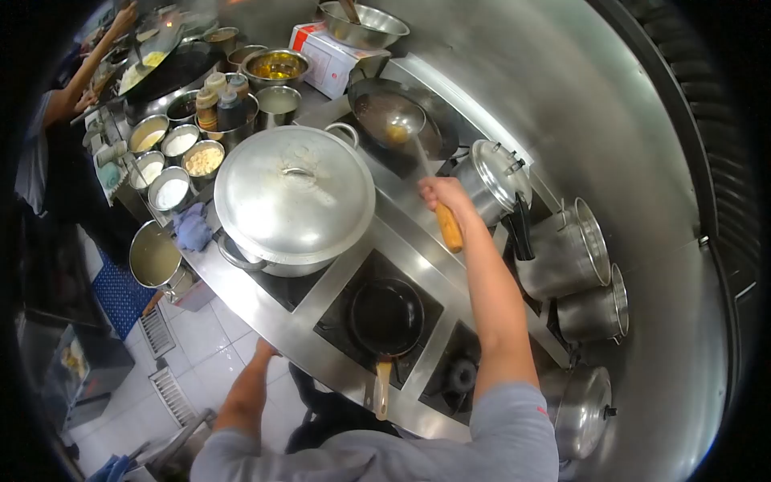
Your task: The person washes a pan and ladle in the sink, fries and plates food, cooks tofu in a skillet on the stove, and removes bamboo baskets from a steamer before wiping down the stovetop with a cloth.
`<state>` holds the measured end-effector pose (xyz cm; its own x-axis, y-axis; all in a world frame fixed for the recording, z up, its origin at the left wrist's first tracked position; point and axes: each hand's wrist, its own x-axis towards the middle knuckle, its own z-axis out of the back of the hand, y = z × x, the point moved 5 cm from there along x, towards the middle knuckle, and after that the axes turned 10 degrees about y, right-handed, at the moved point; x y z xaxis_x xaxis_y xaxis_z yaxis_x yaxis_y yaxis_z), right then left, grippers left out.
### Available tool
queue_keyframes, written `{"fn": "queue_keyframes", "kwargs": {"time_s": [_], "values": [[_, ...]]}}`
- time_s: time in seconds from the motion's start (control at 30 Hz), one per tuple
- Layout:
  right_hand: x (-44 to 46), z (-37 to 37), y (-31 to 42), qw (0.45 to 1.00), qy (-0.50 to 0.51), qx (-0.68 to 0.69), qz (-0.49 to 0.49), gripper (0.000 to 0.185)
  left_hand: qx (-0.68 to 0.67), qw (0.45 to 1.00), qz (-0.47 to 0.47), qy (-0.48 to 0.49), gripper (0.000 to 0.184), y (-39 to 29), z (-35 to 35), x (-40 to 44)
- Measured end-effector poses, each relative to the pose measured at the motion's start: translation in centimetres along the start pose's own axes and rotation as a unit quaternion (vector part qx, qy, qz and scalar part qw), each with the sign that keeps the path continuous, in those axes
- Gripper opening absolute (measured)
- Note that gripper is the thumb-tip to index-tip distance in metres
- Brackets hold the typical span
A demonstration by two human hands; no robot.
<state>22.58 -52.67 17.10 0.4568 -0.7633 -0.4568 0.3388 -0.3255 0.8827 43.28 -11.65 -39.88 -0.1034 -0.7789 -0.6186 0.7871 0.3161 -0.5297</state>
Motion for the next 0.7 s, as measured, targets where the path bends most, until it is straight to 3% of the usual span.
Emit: {"fn": "queue_keyframes", "kwargs": {"time_s": [0.03, 0.1, 0.13, 0.17, 0.23, 0.3, 0.37, 0.57, 0.63, 0.67, 0.7], "values": [[-0.3, -0.1, 0.3, 0.998, 0.026, 0.058, -0.015, 0.015, 0.001, 1.000, 0.003, -0.002, 0.078, -2.7, 1.5, -2.1], [-0.8, -0.2, 0.9, 0.993, 0.037, 0.109, -0.027, 0.018, -0.181, 0.958, 0.178, -0.132, 0.041, -4.7, 4.6, -5.6], [-0.9, -0.1, 0.9, 0.979, 0.062, 0.192, -0.030, 0.020, -0.216, 0.933, 0.159, -0.239, 0.032, -5.9, 5.1, -6.8], [-1.0, 0.0, 1.0, 0.957, 0.086, 0.273, -0.035, 0.021, -0.217, 0.932, 0.160, -0.241, 0.032, -6.1, 4.6, -6.7], [-1.5, 0.4, 1.3, 0.947, 0.114, 0.300, -0.016, 0.024, -0.250, 0.907, 0.198, -0.275, 0.033, -6.0, 4.2, -6.8], [-2.3, 0.6, 1.4, 0.902, 0.140, 0.408, -0.016, 0.026, -0.221, 0.922, 0.199, -0.247, 0.032, -7.5, 5.7, -8.4], [-3.4, 0.8, 1.7, 0.894, 0.143, 0.425, -0.003, 0.027, -0.191, 0.937, 0.196, -0.219, 0.032, -8.5, 6.3, -8.8], [-8.0, 1.2, 2.1, 0.871, 0.162, 0.462, 0.039, 0.028, -0.246, 0.902, 0.209, -0.289, 0.030, -7.2, 4.5, -8.0], [-8.9, 1.7, 1.9, 0.860, 0.169, 0.480, 0.045, 0.029, -0.082, 0.972, -0.012, -0.218, 0.041, -7.7, 4.3, -7.6], [-9.2, 2.0, 1.6, 0.857, 0.179, 0.481, 0.045, 0.030, -0.249, 0.941, 0.076, -0.217, 0.053, -6.4, 3.3, -9.0], [-9.6, 2.3, 1.0, 0.856, 0.180, 0.482, 0.041, 0.030, -0.250, 0.941, 0.080, -0.215, 0.053, -6.0, 2.6, -10.8]]}}
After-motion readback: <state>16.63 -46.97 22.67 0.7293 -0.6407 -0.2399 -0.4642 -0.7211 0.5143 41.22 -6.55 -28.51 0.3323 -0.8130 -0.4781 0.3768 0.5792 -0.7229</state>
